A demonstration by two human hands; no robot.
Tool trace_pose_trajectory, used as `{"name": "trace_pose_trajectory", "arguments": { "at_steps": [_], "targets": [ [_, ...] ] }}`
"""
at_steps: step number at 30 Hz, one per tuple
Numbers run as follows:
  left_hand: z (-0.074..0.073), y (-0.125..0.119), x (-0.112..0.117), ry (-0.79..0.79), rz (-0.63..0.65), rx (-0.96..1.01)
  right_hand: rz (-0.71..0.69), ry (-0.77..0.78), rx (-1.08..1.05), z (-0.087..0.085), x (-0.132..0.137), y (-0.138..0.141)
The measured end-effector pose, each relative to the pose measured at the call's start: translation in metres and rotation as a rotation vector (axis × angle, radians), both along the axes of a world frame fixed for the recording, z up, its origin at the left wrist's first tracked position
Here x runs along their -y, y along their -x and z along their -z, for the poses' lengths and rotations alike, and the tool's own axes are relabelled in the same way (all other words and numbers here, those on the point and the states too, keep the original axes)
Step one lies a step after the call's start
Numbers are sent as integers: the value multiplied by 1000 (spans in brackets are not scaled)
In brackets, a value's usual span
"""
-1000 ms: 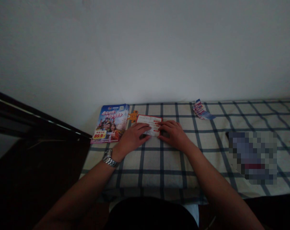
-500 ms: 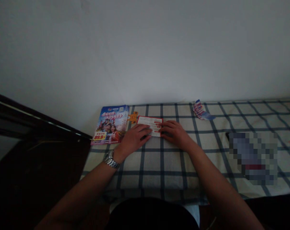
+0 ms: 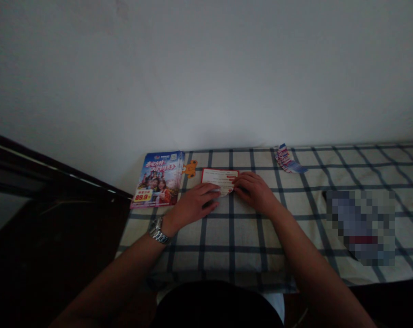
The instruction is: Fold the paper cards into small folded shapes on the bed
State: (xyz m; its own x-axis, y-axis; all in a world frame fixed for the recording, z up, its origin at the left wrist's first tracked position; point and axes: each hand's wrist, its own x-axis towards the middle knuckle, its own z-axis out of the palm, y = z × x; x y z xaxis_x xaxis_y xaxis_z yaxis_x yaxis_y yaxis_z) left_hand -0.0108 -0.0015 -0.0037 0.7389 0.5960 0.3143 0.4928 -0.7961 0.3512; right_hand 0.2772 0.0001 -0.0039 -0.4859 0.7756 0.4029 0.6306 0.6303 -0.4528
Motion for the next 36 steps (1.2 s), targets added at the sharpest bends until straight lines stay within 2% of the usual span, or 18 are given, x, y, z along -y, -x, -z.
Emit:
{"name": "trace_pose_trajectory", "arguments": {
  "at_steps": [7, 15, 25, 30, 36],
  "targets": [
    [-4, -3, 4, -4, 78, -30, 134, 60, 2, 2, 0, 5],
    [-3, -4, 7, -22, 67, -32, 196, 58, 52, 1, -4, 15],
    [-12, -7, 10, -75, 44, -124, 262, 35, 125, 3, -8, 25],
    [-12, -7, 10, -66, 42, -113, 282, 2, 150, 5, -10, 30],
    [-8, -8, 9, -82, 50, -111, 371, -10, 173, 8, -7, 36]
  ]
}}
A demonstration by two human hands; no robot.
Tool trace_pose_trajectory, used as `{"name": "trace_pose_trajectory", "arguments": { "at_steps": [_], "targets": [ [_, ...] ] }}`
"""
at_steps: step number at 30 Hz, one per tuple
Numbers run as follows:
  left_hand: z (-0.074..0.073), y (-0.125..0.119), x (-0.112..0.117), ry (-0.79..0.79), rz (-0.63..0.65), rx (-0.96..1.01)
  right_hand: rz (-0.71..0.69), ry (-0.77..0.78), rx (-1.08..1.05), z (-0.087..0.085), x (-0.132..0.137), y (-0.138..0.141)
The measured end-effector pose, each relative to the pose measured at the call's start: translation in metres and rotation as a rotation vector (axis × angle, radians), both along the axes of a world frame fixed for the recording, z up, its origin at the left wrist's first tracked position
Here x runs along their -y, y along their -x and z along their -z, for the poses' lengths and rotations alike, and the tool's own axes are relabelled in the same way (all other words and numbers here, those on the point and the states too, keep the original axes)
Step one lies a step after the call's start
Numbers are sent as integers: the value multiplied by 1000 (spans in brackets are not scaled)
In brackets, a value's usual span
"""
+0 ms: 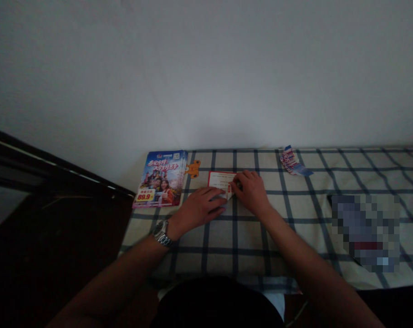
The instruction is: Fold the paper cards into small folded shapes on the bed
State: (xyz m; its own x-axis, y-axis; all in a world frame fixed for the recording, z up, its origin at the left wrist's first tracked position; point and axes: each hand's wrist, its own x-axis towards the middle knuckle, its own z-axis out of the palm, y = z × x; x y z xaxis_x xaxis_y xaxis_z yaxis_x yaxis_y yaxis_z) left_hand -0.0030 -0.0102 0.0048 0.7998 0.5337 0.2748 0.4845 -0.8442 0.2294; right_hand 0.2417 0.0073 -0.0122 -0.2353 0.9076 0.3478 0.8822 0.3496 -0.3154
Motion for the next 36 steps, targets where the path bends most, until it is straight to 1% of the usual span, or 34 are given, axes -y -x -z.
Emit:
{"name": "trace_pose_trajectory", "arguments": {
  "at_steps": [4, 8, 13, 19, 29, 36],
  "targets": [
    [4, 0, 0, -8, -4, 2, 46, 18, 26, 1, 2, 3],
    [5, 0, -1, -16, -1, 4, 77, 40, 17, 4, 1, 5],
    [4, 0, -1, -20, 1, 5, 99, 17, 9, 5, 1, 7],
    [4, -1, -1, -29, -9, 0, 132, -19, 37, 3, 3, 11],
    [6, -1, -2, -7, 19, 12, 141, -25, 43, 5, 1, 11],
    [6, -2, -3, -22, 28, 19, 162, -15, 46, 6, 2, 13]
  ]
}}
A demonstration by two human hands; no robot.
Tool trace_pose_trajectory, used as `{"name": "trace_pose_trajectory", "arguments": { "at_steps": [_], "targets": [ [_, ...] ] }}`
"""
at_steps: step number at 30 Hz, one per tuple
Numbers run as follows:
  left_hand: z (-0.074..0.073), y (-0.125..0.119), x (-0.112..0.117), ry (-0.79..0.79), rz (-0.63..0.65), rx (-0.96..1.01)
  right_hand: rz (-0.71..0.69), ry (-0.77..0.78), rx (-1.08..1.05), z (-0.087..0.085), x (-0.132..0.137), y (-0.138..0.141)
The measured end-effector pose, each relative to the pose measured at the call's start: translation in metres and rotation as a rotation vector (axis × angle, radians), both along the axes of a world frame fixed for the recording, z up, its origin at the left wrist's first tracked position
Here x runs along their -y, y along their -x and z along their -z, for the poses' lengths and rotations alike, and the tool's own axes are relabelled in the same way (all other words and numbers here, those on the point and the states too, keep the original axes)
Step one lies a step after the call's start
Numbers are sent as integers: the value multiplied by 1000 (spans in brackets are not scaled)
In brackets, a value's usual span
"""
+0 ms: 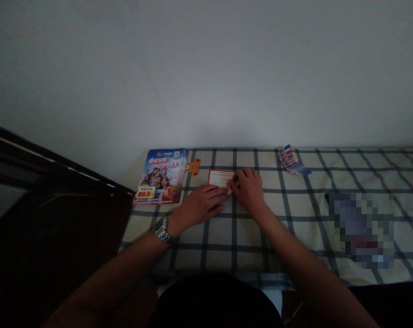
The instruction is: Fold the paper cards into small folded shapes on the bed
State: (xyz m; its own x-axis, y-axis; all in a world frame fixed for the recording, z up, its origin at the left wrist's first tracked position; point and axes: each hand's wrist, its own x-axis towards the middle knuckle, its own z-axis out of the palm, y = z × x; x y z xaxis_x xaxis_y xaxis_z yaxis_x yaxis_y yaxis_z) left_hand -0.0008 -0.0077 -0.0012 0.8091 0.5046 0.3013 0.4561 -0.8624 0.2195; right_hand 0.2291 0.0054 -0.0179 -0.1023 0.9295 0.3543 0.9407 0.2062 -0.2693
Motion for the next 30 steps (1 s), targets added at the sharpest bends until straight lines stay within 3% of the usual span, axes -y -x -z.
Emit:
{"name": "trace_pose_trajectory", "arguments": {
  "at_steps": [16, 23, 30],
  "targets": [
    [-2, 0, 0, 32, -21, -18, 8, 16, 3, -1, 0, 0],
    [-8, 2, 0, 89, -15, 11, -153, -4, 1, -11, 6, -11],
    [-9, 3, 0, 103, -8, 0, -434, -54, 35, -12, 28, -18]
  ]
}}
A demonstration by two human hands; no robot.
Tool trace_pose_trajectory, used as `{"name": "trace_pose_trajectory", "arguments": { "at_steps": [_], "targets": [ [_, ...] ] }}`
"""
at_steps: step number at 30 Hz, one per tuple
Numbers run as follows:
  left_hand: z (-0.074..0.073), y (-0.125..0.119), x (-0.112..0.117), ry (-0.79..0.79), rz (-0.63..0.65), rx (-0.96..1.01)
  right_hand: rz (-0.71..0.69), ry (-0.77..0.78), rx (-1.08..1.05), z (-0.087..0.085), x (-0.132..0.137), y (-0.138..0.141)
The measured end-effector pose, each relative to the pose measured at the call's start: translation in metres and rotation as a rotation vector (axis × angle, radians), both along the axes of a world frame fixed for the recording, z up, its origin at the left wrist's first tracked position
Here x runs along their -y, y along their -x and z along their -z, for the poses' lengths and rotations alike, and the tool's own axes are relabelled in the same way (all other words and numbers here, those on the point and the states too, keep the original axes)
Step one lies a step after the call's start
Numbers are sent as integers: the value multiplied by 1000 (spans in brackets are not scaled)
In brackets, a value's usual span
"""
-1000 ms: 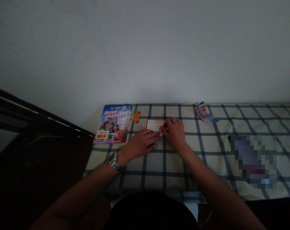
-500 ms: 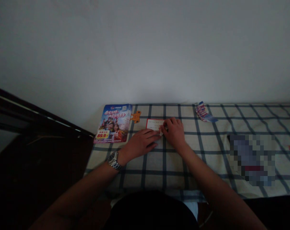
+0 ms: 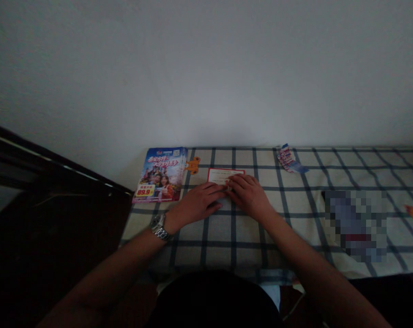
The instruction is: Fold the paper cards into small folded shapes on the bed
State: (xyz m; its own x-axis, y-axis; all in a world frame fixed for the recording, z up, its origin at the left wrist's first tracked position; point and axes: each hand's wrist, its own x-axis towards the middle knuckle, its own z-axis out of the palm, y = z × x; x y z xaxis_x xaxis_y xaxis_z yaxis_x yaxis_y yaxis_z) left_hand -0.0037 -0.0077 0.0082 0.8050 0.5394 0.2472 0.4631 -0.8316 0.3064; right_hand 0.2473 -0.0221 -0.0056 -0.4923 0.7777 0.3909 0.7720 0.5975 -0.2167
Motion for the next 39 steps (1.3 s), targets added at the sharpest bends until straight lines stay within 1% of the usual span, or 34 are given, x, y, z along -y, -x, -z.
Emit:
{"name": "trace_pose_trajectory", "arguments": {
  "at_steps": [9, 13, 20, 24, 29, 39],
  "targets": [
    [2, 2, 2, -45, 13, -47, -44, 21, -1, 8, 5, -8],
    [6, 5, 4, -67, 24, -68, -42, 36, -16, 7, 6, -8],
    [14, 8, 5, -40, 13, -1, -31, 64, -26, 7, 6, -6],
    [14, 8, 5, -45, 12, 18, -37, 58, -26, 9, 5, -6],
    [14, 7, 5, -51, 3, -9, -33, 44, -35, 9, 6, -5],
    [10, 4, 6, -59, -25, -32, -30, 47, -40, 8, 6, -5]
  ]
}}
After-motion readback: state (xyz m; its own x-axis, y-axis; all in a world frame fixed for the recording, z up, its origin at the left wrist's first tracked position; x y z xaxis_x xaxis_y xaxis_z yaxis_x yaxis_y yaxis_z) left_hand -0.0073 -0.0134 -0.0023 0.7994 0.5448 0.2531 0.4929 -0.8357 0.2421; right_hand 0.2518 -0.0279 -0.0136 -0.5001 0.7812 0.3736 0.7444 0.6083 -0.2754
